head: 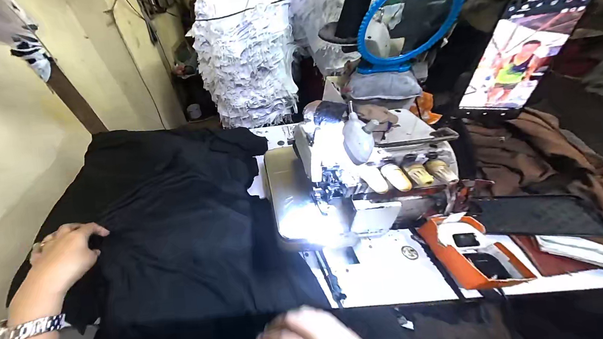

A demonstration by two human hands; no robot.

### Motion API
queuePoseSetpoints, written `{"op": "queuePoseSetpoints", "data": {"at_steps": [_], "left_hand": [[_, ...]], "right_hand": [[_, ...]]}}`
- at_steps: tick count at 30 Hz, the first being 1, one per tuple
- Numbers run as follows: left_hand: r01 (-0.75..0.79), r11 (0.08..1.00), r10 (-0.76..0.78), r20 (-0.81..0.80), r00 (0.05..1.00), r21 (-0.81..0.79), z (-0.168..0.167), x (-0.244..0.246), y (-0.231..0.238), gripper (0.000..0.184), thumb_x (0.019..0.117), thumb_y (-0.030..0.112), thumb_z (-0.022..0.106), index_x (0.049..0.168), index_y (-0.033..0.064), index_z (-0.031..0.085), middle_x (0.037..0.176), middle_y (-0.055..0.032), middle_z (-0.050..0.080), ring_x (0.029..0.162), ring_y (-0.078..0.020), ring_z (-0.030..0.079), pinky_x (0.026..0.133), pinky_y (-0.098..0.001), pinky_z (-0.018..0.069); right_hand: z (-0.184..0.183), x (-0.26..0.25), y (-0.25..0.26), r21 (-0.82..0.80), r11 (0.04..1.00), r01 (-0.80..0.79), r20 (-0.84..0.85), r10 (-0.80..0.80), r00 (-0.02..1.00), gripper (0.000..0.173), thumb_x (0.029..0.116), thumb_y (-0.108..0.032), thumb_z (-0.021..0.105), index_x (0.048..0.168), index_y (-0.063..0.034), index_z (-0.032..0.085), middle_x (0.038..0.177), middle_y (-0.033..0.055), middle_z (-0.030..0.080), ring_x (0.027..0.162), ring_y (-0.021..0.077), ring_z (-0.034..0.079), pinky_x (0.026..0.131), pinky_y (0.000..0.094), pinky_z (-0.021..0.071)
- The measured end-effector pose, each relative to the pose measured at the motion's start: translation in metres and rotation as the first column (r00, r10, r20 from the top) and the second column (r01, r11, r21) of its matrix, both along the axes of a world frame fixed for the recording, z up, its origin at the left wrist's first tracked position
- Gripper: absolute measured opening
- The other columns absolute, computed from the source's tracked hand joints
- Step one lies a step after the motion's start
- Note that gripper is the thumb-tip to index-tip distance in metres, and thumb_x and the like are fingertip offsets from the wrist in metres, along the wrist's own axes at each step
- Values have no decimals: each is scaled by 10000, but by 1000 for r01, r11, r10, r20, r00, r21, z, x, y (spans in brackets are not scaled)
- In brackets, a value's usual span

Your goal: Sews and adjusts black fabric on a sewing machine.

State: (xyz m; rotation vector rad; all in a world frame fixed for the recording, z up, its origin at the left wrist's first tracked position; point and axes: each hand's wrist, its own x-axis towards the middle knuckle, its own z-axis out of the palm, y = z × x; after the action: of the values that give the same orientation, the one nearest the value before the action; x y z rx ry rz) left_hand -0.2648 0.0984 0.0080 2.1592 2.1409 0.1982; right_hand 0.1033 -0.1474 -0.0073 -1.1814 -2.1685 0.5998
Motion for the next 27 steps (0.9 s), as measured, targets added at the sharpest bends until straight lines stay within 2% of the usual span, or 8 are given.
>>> {"op": "queuePoseSetpoints", "data": {"at_steps": [2, 7, 10, 13, 18, 22, 25, 27], "left_hand": [[159, 983, -163, 34, 986, 92, 5, 35, -5, 271, 863, -40, 716, 1104, 77, 759, 1295, -262, 633, 1243, -516, 552, 1007, -754, 393], [480, 863, -503, 182, 845, 159, -21, 189, -5, 245, 1028, 131, 566, 1210, 73, 719, 1248, -142, 681, 1131, -310, 669, 975, -526, 542], [478, 878, -477, 84, 875, 9, -60, 256, 4, 473, 1014, 374, 620, 1367, 60, 645, 1504, -185, 518, 1429, -355, 450, 1198, -574, 308], [472, 880, -470, 46, 881, -47, -78, 275, 8, 366, 982, 304, 678, 1267, 75, 698, 1561, -188, 449, 1540, -362, 260, 1242, -643, 99], [545, 768, -639, 345, 687, 338, -53, 236, 1, 182, 989, 170, 654, 1111, 80, 755, 1330, -82, 660, 1321, -275, 571, 1167, -692, 278], [533, 694, -712, 576, 403, 485, -6, 213, -20, 122, 969, 99, 645, 1073, 74, 704, 1067, -2, 695, 1028, -69, 653, 948, -289, 548], [576, 710, -635, 722, 275, 405, 24, 212, -40, 149, 922, 28, 683, 1053, 100, 676, 984, 29, 698, 928, -45, 668, 844, -208, 570], [577, 737, -583, 762, 281, 351, 32, 212, -47, 104, 944, 71, 691, 1037, 116, 677, 909, 41, 695, 832, -34, 662, 768, -182, 565]], "right_hand": [[-40, 9, 26, 77, 974, 211, 224, -223, 949, 260, 934, -187, 703, 1175, -100, 747, 1171, 140, 721, 1095, 338, 687, 923, 506, 559], [-83, 17, 30, 90, 970, 227, 291, -244, 925, 291, 892, -176, 739, 1176, -118, 749, 1233, 159, 701, 1162, 369, 664, 960, 527, 544], [-97, 19, 24, 164, 958, 236, 298, -276, 914, 267, 927, -147, 694, 1190, -158, 746, 1258, 129, 700, 1193, 339, 659, 994, 505, 536], [-99, 27, 18, 134, 959, 250, 273, -278, 921, 286, 956, -148, 670, 1233, -162, 735, 1299, 134, 688, 1235, 352, 639, 1034, 519, 512], [-63, 42, 42, 185, 920, 344, -37, -344, 938, 239, 932, -109, 674, 1155, -80, 754, 1133, 121, 736, 1066, 268, 706, 923, 425, 576], [-29, 26, 87, 317, 819, 478, -254, -413, 875, 348, 986, -228, 634, 1270, -32, 681, 1158, 108, 722, 1057, 153, 692, 931, 283, 570], [-13, 9, 111, 125, 854, 504, -422, -414, 806, 450, 966, -280, 675, 1349, -47, 632, 1117, 70, 709, 985, 89, 693, 844, 238, 590], [-6, 5, 119, 65, 858, 510, -539, -400, 741, 249, 970, -199, 657, 1184, -82, 706, 917, -13, 716, 790, 1, 667, 728, 161, 567]]}}
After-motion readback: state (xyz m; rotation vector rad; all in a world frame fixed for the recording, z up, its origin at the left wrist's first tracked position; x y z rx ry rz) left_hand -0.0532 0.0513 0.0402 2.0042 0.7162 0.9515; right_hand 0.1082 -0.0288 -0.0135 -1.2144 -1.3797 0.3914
